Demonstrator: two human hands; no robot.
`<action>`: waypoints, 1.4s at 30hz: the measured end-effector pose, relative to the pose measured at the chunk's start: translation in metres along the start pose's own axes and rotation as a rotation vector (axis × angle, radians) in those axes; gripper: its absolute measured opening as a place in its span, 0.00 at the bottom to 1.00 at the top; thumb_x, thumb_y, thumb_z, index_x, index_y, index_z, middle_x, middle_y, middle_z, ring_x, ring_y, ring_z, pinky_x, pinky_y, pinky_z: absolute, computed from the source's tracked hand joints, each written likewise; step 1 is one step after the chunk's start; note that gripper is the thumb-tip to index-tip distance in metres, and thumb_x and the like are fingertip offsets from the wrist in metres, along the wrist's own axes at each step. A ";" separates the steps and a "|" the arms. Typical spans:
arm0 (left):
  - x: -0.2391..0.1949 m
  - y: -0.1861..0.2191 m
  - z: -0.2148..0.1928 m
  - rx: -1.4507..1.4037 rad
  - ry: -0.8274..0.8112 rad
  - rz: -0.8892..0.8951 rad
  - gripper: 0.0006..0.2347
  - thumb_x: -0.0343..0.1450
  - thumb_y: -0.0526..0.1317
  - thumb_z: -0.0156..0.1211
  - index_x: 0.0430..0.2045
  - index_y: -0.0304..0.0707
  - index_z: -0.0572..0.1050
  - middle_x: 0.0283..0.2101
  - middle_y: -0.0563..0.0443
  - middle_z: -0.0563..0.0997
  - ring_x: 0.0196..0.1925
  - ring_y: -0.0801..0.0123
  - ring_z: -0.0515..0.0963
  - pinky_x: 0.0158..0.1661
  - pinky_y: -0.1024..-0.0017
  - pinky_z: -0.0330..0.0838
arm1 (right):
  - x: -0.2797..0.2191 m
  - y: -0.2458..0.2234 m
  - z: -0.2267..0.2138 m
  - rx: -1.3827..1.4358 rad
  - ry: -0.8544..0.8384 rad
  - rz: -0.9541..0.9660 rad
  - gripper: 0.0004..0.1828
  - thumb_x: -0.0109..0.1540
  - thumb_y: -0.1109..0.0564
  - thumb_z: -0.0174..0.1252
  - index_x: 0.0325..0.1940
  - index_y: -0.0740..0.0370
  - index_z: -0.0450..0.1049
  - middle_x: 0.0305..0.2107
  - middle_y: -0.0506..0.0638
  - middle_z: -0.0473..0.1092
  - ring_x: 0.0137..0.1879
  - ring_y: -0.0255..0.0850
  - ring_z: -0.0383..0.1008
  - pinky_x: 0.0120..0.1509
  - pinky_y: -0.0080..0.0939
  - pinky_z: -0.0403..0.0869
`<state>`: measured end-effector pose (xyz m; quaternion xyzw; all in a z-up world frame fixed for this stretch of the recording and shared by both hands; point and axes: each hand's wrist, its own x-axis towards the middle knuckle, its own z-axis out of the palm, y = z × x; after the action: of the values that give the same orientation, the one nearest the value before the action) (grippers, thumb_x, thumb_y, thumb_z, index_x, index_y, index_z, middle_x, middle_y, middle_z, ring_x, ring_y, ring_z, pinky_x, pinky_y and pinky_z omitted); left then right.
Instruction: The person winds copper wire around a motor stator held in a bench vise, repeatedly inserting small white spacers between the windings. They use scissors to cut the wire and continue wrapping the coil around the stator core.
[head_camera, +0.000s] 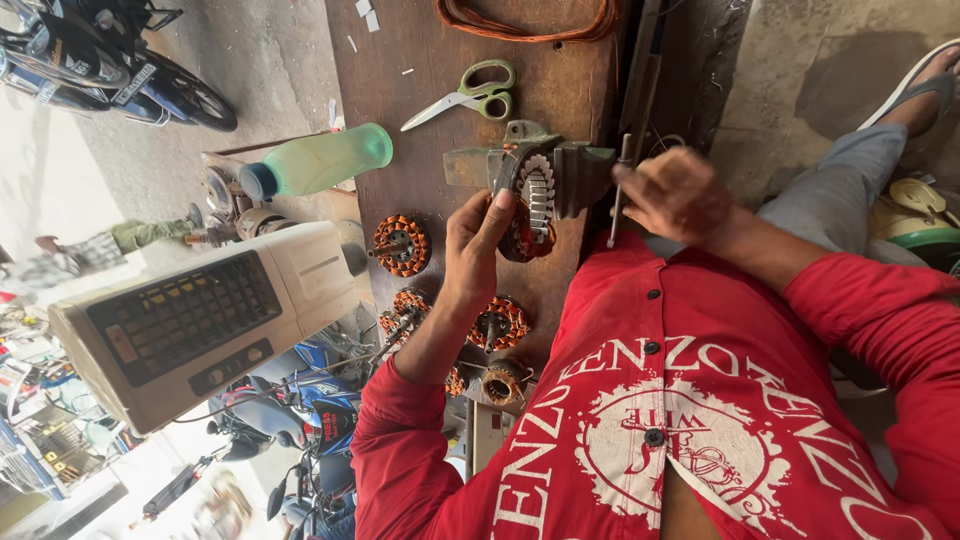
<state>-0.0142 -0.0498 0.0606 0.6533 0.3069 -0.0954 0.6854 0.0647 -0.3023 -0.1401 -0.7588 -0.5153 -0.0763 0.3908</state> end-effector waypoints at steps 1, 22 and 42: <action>-0.001 0.000 -0.001 0.026 0.002 0.009 0.17 0.79 0.49 0.55 0.34 0.30 0.76 0.29 0.53 0.78 0.29 0.78 0.74 0.32 0.77 0.67 | 0.007 0.004 -0.003 -0.004 0.016 -0.030 0.42 0.53 0.51 0.74 0.66 0.69 0.64 0.42 0.58 0.73 0.48 0.52 0.76 0.55 0.56 0.76; 0.000 -0.008 -0.006 -0.038 -0.060 0.030 0.14 0.79 0.46 0.57 0.35 0.29 0.76 0.31 0.57 0.77 0.32 0.82 0.72 0.33 0.79 0.67 | 0.020 -0.005 0.032 0.391 0.163 0.686 0.31 0.64 0.33 0.64 0.43 0.67 0.74 0.35 0.57 0.75 0.40 0.48 0.81 0.46 0.45 0.79; -0.017 -0.147 -0.004 -0.313 0.001 0.553 0.19 0.71 0.32 0.72 0.55 0.28 0.73 0.59 0.48 0.77 0.62 0.69 0.75 0.70 0.66 0.66 | 0.139 -0.087 -0.057 0.225 -0.280 -0.185 0.19 0.58 0.54 0.68 0.48 0.67 0.77 0.40 0.54 0.72 0.44 0.48 0.74 0.49 0.47 0.74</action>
<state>-0.1070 -0.0692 -0.0530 0.5985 0.1290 0.1433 0.7776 0.0715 -0.2264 0.0158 -0.6631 -0.6374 0.0525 0.3889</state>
